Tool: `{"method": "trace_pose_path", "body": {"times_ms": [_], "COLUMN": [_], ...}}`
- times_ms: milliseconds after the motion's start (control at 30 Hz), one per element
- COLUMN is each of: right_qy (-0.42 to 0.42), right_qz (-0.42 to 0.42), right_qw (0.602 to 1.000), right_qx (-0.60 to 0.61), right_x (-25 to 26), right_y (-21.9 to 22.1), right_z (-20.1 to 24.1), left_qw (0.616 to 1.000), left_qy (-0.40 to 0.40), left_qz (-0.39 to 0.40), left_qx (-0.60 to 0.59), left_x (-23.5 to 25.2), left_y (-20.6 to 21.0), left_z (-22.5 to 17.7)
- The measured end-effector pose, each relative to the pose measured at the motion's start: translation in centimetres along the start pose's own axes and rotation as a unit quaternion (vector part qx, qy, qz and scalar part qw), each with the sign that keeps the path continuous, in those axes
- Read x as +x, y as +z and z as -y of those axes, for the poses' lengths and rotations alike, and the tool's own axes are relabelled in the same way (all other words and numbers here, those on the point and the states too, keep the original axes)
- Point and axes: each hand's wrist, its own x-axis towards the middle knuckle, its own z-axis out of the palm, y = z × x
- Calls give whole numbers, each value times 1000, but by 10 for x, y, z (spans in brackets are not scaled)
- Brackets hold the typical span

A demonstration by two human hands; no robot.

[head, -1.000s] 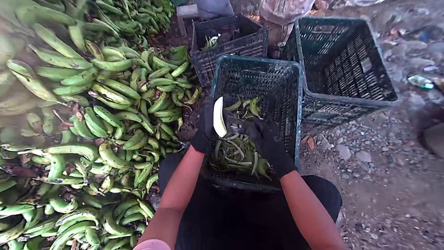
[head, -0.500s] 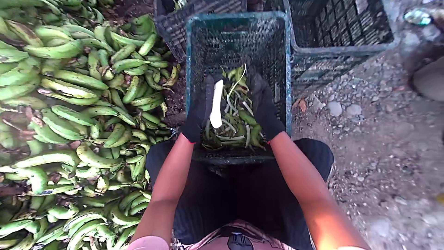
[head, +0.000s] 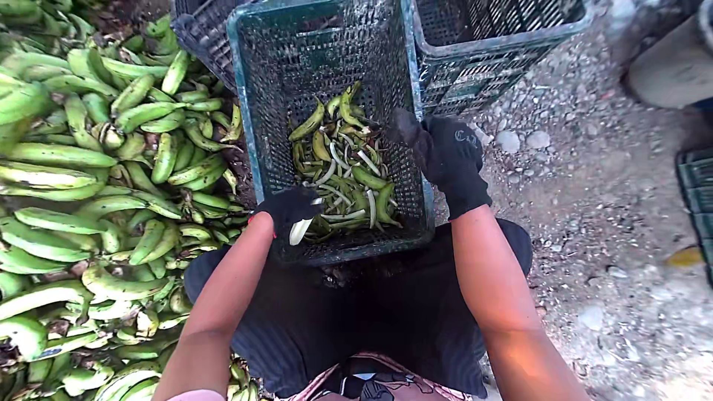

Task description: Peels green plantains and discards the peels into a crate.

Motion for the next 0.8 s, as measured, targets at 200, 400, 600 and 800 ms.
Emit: {"method": "trace_pose_path", "body": {"times_ms": [200, 400, 600, 800], "right_qy": [-101, -143, -164, -183], "right_qz": [-220, -311, -308, -280], "right_qw": [931, 802, 798, 792], "right_qx": [272, 489, 492, 511], "right_x": [4, -5, -1, 1], "right_y": [-7, -27, -20, -15], "right_z": [-56, -65, -70, -64], "left_qw": [952, 667, 994, 989], "left_qy": [196, 373, 17, -54], "left_qz": [-202, -517, -64, -86], "left_qx": [-116, -386, 82, 110], "left_x": [14, -8, 47, 98], "left_y": [-58, -120, 48, 124], "left_z": [-53, -145, -125, -111]}}
